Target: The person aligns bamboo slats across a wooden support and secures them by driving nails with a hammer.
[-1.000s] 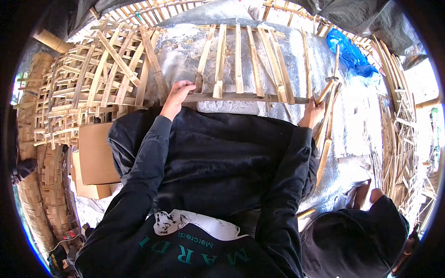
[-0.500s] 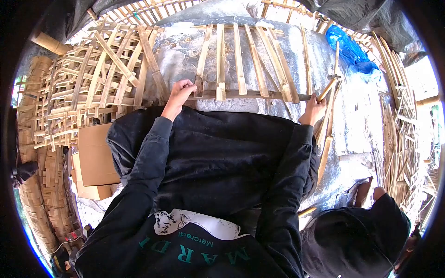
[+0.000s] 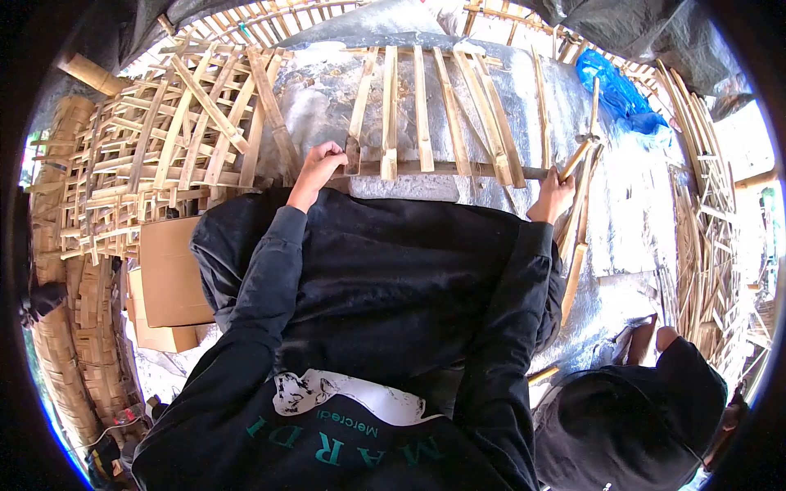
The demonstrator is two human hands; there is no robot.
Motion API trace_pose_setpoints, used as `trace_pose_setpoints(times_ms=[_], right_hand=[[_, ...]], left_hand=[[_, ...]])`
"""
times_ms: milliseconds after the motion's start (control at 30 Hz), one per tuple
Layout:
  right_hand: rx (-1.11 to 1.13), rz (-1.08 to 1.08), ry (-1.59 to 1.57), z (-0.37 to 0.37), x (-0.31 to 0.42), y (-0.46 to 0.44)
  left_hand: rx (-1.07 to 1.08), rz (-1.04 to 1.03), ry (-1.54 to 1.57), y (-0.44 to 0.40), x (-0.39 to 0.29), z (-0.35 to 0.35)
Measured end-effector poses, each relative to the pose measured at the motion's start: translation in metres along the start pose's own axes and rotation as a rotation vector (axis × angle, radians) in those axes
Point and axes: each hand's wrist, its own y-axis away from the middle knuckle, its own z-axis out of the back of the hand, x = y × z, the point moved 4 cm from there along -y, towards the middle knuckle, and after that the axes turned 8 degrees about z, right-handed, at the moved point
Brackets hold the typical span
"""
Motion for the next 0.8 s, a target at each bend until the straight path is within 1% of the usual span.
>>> trace_pose_setpoints(times_ms=[67,133,300,467,567,700,767,800], right_hand=[[0.023,-0.008,0.048,0.000,-0.006,-0.003],[0.012,0.007,-0.028,0.000,-0.001,0.000],[0.013,-0.029,-0.037,0.001,0.014,0.008],[0.017,-0.052,-0.052,0.000,0.015,0.009],[0.016,-0.026,0.008,0.002,0.014,0.009],[0.041,-0.066,0.014,0.001,0.013,0.010],[0.039,-0.068,0.028,0.002,0.013,0.008],[0.038,-0.074,0.034,0.002,0.014,0.009]], left_hand=[[-0.080,-0.048,-0.038,-0.006,0.006,0.002],[-0.096,-0.051,-0.066,-0.005,0.005,0.002],[-0.103,-0.061,-0.073,-0.007,0.008,0.003],[-0.010,-0.029,0.031,-0.002,0.001,0.000],[0.012,-0.019,0.052,0.000,-0.001,0.001],[0.037,-0.023,0.071,-0.006,0.004,0.005],[0.120,0.021,0.227,-0.007,0.007,0.005],[0.120,0.019,0.227,-0.005,0.005,0.005]])
